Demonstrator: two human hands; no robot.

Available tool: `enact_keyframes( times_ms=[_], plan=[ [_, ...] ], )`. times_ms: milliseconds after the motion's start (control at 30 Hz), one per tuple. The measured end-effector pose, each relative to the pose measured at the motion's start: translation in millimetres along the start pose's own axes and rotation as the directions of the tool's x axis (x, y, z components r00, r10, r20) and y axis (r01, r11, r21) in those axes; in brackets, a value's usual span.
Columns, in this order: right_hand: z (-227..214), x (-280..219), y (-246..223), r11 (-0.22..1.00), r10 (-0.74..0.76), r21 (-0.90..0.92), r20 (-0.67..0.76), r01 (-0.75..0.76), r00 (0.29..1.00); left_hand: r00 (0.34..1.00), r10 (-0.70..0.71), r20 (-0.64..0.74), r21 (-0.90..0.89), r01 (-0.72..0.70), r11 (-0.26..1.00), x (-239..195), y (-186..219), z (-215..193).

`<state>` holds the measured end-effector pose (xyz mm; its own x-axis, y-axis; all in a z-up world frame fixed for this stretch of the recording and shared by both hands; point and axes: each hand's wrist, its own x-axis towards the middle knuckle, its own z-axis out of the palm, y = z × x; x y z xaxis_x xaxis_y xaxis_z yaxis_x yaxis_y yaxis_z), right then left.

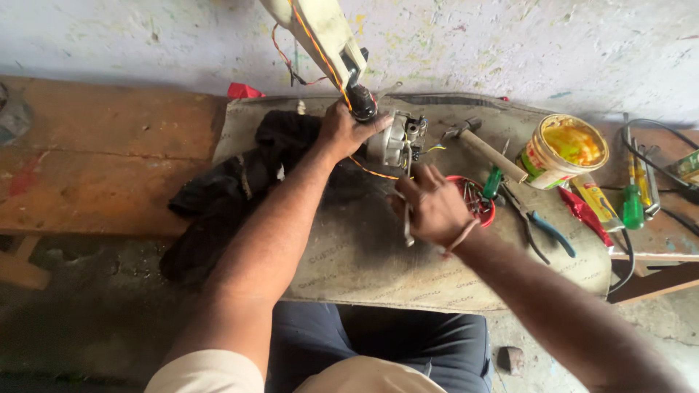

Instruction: The person disassembles and works on an electric fan motor at a wooden workbench, using a screwdriver, pliers, and a hammer to remove screws and metal components.

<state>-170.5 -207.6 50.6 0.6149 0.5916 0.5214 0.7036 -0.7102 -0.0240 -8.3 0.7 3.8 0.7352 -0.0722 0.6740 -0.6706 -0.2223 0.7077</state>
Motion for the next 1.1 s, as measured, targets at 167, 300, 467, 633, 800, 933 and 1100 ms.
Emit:
enact_keyframes(
  times_ms=[167,300,467,633,800,933,1100],
  plan=[
    [15,1,12,0.969,-0.081,-0.227,0.068,0.094,0.994,0.999,-0.042,0.03,-0.016,0.042,0.999,1,3,-2],
    [17,6,18,0.955,-0.065,-0.281,0.127,0.099,0.99,0.996,-0.073,0.047,-0.02,0.074,0.997,3,2,-3],
    [6,22,17,0.94,-0.157,-0.291,0.092,0.177,0.983,0.995,-0.089,0.05,-0.011,0.09,0.996,3,-1,-2],
    [-7,40,10,0.991,-0.049,-0.121,0.104,0.061,0.993,0.995,-0.099,0.006,-0.013,0.099,0.995,2,-1,0],
    [-18,51,8,0.995,0.007,-0.1,0.207,0.014,0.978,0.998,-0.07,0.011,-0.028,0.07,0.997,1,-2,3],
    [-21,55,9,0.996,0.019,-0.086,0.221,0.0,0.975,0.985,-0.17,-0.002,0.032,0.17,0.985,1,-5,4],
    [-19,52,8,0.996,0.025,-0.087,0.216,-0.006,0.976,0.995,-0.095,-0.022,-0.028,0.094,0.995,0,-2,7]
  ],
)
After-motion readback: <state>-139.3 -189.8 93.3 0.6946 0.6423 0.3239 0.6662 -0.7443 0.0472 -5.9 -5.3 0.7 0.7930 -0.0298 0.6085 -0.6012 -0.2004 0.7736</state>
